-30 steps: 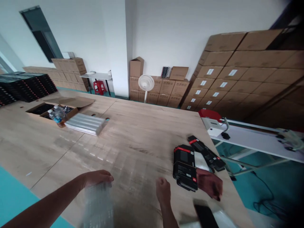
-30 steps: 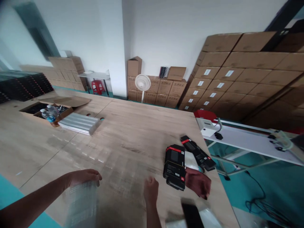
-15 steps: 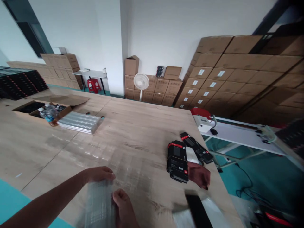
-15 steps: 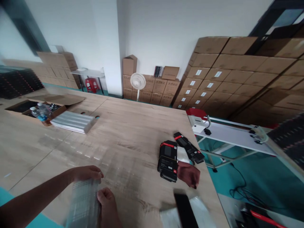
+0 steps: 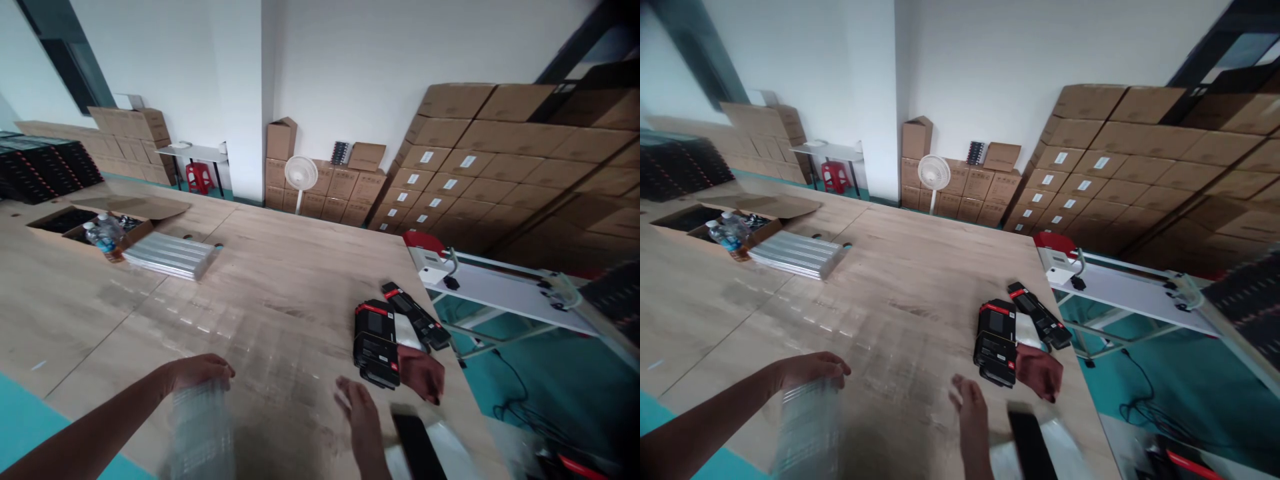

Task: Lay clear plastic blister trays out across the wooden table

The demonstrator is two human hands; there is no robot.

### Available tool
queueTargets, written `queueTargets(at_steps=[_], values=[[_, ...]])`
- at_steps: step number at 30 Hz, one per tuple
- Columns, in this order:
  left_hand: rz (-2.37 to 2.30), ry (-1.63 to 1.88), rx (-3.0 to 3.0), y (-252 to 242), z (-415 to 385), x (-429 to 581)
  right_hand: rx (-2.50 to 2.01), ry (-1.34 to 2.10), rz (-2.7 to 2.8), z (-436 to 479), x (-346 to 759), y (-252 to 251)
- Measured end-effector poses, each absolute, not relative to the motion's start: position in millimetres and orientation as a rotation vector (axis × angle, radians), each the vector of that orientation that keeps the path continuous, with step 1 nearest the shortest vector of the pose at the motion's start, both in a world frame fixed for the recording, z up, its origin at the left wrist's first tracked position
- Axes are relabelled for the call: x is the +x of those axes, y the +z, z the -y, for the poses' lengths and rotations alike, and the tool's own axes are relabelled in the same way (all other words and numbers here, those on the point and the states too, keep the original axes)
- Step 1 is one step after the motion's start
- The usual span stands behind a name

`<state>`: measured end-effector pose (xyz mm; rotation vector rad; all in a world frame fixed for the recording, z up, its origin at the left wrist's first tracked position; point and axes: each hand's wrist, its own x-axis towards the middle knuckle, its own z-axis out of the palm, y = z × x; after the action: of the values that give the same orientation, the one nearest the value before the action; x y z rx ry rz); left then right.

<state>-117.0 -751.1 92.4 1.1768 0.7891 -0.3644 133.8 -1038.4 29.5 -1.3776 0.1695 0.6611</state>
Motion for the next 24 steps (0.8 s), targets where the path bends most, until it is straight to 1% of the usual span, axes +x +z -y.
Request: queueTargets(at_steps=[3, 6, 12, 14, 16, 21, 24], values=[[-0.755, -0.370, 1.220, 93.4, 749.7, -117.4, -1.610, 0.688, -0.135, 1048.9, 173.8, 10.4], [-0.757, -0.377, 1.268, 92.3, 745.9, -118.4, -1.756, 0.682, -0.114, 1045.1, 186.7, -1.4], [-0.883, -0.351, 1.285, 91.1, 732.2, -145.1, -2.110, 0.474, 0.030, 1038.0, 177.9, 7.8], [-0.927, -0.343, 1.286, 93.9, 728.0, -159.4, -2.166, 0.517, 0.219, 1017.0, 152.7, 10.5], [-0.959, -0.331, 1.295, 97.3, 723.0, -174.6, -2.051, 0.721, 0.426, 979.6, 106.9, 12.0], [-0.987, -0.248, 1.303, 99.5, 700.1, -222.4, -1.330, 1.410, 0.652, 875.2, -59.8, 35.4], [-0.990, -0.206, 1.292, 97.8, 681.4, -258.5, -1.154, 1.526, 0.695, 833.7, -128.4, 52.9]])
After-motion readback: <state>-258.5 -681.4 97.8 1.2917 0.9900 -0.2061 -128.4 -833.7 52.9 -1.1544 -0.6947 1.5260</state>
